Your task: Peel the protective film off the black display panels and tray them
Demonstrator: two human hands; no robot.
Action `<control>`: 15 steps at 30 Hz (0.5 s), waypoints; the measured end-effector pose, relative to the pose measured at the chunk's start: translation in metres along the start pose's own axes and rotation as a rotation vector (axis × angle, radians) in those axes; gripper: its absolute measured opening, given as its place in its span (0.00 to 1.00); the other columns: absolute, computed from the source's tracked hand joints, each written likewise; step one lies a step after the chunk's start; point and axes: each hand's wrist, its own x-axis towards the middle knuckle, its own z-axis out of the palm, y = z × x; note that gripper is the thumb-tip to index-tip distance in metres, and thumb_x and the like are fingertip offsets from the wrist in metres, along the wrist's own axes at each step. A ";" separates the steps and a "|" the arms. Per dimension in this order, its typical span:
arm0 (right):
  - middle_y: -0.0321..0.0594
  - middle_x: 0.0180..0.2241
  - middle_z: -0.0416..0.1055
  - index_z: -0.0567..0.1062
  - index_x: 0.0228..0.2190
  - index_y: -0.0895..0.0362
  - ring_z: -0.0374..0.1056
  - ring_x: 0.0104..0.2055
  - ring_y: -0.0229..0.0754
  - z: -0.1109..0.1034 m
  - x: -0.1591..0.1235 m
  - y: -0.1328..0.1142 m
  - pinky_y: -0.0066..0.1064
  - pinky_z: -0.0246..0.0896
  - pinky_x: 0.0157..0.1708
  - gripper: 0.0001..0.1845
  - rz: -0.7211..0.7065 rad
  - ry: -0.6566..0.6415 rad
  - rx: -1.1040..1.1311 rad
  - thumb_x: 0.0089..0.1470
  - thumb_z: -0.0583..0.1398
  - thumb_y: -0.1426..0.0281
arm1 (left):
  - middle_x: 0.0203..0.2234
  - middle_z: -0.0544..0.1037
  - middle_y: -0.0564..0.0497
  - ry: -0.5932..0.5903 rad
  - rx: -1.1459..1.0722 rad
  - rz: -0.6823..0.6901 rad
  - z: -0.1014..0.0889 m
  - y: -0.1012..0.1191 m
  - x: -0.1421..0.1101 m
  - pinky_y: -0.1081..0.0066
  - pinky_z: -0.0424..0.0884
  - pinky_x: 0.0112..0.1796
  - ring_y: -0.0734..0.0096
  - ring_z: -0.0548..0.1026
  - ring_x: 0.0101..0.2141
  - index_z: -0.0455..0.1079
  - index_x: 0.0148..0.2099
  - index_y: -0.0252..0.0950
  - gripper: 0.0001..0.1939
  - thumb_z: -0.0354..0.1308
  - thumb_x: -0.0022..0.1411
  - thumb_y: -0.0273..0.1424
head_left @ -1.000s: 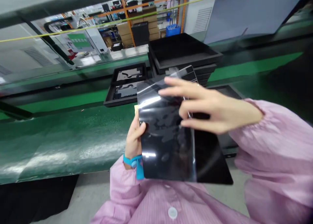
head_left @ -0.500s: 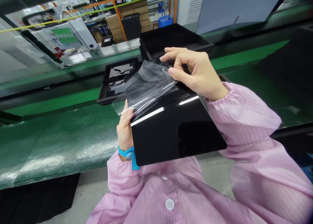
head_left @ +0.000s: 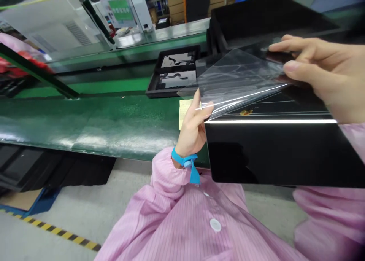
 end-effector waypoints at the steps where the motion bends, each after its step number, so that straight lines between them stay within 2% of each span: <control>1: 0.28 0.45 0.72 0.62 0.18 0.59 0.63 0.56 0.38 0.001 -0.001 -0.001 0.38 0.49 0.64 0.17 0.011 0.002 -0.007 0.55 0.59 0.75 | 0.55 0.72 0.58 -0.012 -0.013 -0.012 0.000 0.000 0.000 0.62 0.55 0.61 0.68 0.67 0.58 0.64 0.60 0.42 0.22 0.51 0.64 0.23; 8: 0.29 0.47 0.71 0.62 0.19 0.59 0.61 0.58 0.38 0.001 -0.006 0.004 0.38 0.48 0.64 0.17 0.059 -0.022 -0.047 0.57 0.59 0.71 | 0.57 0.69 0.58 0.055 -0.070 -0.116 0.001 0.002 0.001 0.65 0.57 0.59 0.69 0.67 0.57 0.62 0.61 0.40 0.24 0.48 0.65 0.20; 11: 0.31 0.48 0.71 0.62 0.19 0.59 0.60 0.58 0.37 0.001 -0.008 0.005 0.38 0.48 0.64 0.18 0.086 -0.031 -0.049 0.57 0.60 0.69 | 0.58 0.69 0.59 0.064 -0.081 -0.148 0.001 0.001 0.001 0.68 0.55 0.60 0.70 0.66 0.57 0.61 0.62 0.40 0.24 0.49 0.65 0.20; 15: 0.31 0.47 0.72 0.62 0.18 0.59 0.60 0.58 0.39 0.003 -0.010 0.008 0.39 0.45 0.63 0.19 0.095 -0.051 -0.024 0.56 0.60 0.66 | 0.56 0.71 0.56 0.043 -0.024 -0.126 -0.001 0.001 0.001 0.64 0.54 0.61 0.68 0.69 0.56 0.58 0.63 0.38 0.26 0.51 0.64 0.22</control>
